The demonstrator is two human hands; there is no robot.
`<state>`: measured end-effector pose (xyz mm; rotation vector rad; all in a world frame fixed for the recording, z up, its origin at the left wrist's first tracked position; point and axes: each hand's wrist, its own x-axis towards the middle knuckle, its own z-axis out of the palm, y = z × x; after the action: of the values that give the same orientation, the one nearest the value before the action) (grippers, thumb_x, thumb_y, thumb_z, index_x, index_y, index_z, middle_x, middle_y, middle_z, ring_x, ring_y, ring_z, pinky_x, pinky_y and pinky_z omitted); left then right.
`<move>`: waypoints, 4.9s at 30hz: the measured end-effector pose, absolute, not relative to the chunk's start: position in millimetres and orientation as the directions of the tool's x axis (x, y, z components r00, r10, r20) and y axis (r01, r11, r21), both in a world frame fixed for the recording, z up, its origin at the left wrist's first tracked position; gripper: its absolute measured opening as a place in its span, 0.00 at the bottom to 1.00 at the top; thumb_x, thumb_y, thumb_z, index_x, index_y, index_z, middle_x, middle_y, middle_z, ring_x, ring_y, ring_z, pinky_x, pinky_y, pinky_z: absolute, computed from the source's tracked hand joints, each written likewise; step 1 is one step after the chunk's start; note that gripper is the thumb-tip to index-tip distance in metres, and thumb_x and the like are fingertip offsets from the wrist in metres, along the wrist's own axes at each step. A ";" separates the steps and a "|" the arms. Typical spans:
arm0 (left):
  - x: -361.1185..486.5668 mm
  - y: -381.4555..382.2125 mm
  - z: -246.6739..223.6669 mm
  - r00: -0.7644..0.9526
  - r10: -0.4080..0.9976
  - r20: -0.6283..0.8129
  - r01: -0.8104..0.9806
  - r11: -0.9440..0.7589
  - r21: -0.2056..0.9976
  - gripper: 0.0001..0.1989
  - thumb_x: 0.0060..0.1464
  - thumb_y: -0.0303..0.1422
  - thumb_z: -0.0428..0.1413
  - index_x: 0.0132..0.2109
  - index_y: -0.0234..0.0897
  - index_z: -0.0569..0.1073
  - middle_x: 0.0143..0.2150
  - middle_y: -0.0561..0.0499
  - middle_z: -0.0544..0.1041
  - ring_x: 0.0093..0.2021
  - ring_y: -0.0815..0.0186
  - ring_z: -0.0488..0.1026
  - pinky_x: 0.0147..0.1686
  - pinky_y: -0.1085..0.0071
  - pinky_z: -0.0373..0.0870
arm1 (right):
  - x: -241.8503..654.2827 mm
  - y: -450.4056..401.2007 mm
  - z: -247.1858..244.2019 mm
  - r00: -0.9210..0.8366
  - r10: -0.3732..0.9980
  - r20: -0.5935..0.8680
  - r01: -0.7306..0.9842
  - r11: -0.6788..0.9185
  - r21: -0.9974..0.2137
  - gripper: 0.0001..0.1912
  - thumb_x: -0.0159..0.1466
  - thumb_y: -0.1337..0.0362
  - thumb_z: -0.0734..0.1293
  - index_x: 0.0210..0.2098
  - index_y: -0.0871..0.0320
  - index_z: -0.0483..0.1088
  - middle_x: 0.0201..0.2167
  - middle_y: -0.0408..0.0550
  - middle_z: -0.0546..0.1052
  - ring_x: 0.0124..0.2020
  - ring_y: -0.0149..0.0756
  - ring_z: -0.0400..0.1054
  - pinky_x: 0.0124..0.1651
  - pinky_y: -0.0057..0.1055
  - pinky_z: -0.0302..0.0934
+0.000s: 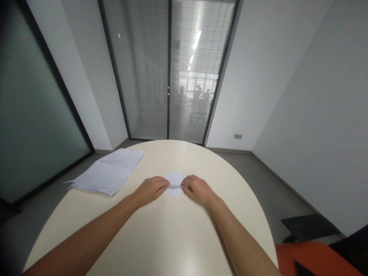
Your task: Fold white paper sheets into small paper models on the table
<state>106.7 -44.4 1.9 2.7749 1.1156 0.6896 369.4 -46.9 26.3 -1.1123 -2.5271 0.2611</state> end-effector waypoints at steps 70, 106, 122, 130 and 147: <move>109.0 -44.1 2.8 0.633 0.669 0.390 0.606 -0.741 0.289 0.16 0.57 0.24 0.55 0.49 0.41 0.81 0.47 0.48 0.79 0.49 0.60 0.71 0.53 0.63 0.69 | 343.4 -56.5 12.5 -0.669 0.743 0.006 0.691 0.626 -0.362 0.32 0.74 0.49 0.50 0.73 0.53 0.46 0.73 0.51 0.48 0.73 0.47 0.40 0.72 0.55 0.34; 96.9 -43.5 18.6 0.765 0.529 0.367 0.520 -0.844 0.132 0.14 0.55 0.23 0.52 0.43 0.39 0.79 0.43 0.48 0.80 0.46 0.60 0.73 0.54 0.60 0.64 | 343.7 -61.5 21.3 -0.616 0.786 -0.045 0.750 0.568 -0.338 0.37 0.70 0.40 0.54 0.72 0.48 0.47 0.73 0.51 0.45 0.74 0.50 0.36 0.72 0.57 0.28; 98.3 -39.9 19.5 0.760 0.521 0.390 0.514 -0.848 0.130 0.10 0.57 0.24 0.53 0.37 0.38 0.79 0.41 0.51 0.82 0.43 0.62 0.75 0.53 0.61 0.63 | 345.5 -60.2 21.8 -0.642 0.765 -0.054 0.736 0.594 -0.326 0.39 0.69 0.38 0.53 0.73 0.49 0.45 0.74 0.52 0.44 0.74 0.50 0.36 0.72 0.56 0.28; 93.8 -36.9 16.4 0.751 0.537 0.384 0.531 -0.837 0.134 0.12 0.59 0.25 0.52 0.42 0.37 0.80 0.43 0.51 0.83 0.44 0.61 0.75 0.52 0.60 0.65 | 346.7 -60.4 23.0 -0.646 0.760 -0.068 0.737 0.598 -0.315 0.40 0.69 0.37 0.52 0.73 0.49 0.45 0.74 0.52 0.43 0.74 0.49 0.35 0.72 0.57 0.28; 98.2 -43.5 18.7 0.759 0.544 0.359 0.531 -0.835 0.143 0.15 0.53 0.23 0.52 0.43 0.38 0.80 0.41 0.48 0.79 0.44 0.60 0.73 0.49 0.62 0.67 | 355.6 -55.5 33.8 -0.781 0.594 0.191 0.571 0.804 -0.166 0.24 0.68 0.49 0.63 0.59 0.52 0.71 0.59 0.55 0.72 0.59 0.48 0.67 0.61 0.47 0.59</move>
<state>98.2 -43.5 18.7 2.9155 0.8907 0.6103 355.6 -55.5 33.8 -0.9043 -2.7579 0.1446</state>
